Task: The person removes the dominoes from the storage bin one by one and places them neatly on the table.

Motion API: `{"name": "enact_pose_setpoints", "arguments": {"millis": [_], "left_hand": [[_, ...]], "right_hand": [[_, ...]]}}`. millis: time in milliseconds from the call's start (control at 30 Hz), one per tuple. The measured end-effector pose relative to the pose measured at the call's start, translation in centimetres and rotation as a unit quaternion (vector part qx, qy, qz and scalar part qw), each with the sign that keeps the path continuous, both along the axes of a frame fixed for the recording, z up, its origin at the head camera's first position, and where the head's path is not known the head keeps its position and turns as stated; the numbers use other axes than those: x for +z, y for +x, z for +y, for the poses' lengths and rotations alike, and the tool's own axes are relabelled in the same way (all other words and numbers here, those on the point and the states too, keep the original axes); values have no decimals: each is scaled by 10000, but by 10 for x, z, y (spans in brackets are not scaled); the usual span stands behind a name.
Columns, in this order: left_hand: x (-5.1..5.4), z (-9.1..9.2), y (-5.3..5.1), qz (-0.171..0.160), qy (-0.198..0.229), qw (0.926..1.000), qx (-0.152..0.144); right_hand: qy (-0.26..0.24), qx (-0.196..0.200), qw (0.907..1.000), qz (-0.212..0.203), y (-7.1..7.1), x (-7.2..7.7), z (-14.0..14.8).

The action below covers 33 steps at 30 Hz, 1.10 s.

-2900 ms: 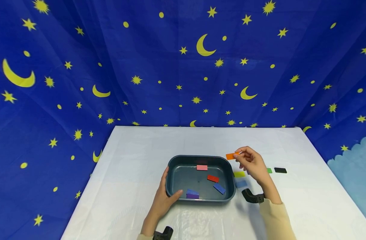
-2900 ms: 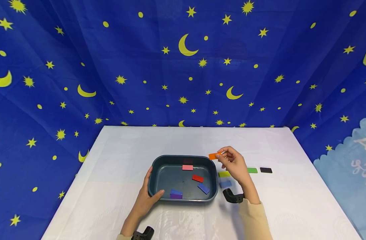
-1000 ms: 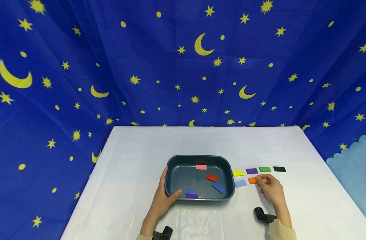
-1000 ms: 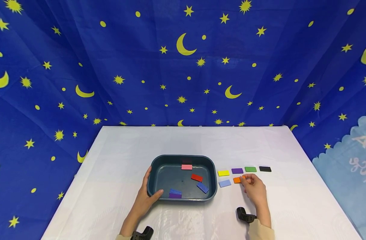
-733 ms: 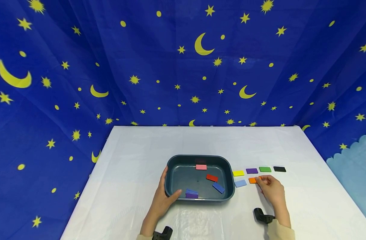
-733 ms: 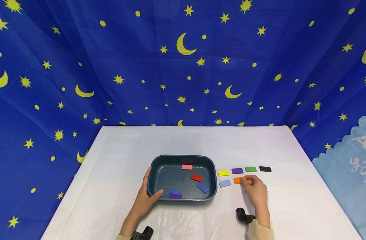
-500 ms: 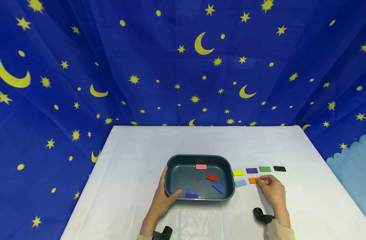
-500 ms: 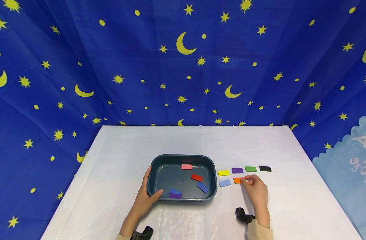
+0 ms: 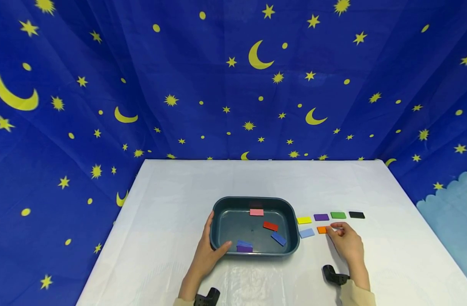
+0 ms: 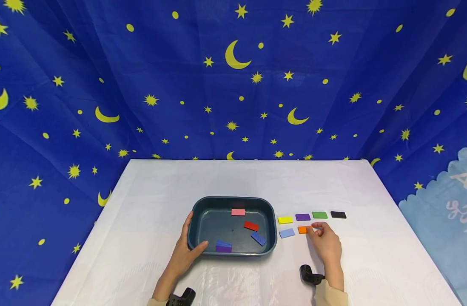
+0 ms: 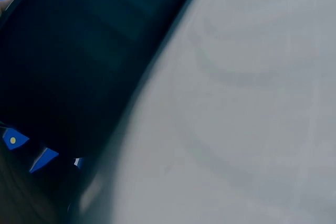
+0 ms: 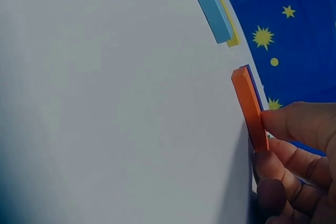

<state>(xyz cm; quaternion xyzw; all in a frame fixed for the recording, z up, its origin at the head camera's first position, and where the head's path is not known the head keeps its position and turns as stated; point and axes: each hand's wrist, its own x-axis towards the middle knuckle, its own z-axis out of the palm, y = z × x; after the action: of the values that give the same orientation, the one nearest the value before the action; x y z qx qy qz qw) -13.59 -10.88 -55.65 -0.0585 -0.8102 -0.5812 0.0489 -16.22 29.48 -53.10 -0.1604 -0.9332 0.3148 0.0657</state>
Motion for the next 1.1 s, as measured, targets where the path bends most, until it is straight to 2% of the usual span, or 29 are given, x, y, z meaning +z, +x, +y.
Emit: {"name": "enact_pose_setpoints", "arguments": {"millis": [267,467,567,667,800,933,1000,1100], "left_hand": [[1,0,1,-3,29,10000,4],[1,0,1,47,36,10000,7],[1,0,1,75,27,10000,5],[1,0,1,101,9,9999,-13],[0,0,1,95,16,10000,-16],[0,0,0,84,30,10000,-23],[0,0,0,95,42,9999,-19],[1,0,1,120,43,9999,-20]], "right_hand": [[9,104,9999,-19,0,2,-1],[-66,325,9994,-65,-1,10,-3],[58,618,9980,116,-5,20,-6],[168,963,9941,473,-13,34,-14],[272,1640,9835,714,-27,56,-31],[443,2427,9666,689,-41,76,-54],[539,2839,9551,651,-48,84,-66],[727,3585,9295,464,-57,92,-86]]}}
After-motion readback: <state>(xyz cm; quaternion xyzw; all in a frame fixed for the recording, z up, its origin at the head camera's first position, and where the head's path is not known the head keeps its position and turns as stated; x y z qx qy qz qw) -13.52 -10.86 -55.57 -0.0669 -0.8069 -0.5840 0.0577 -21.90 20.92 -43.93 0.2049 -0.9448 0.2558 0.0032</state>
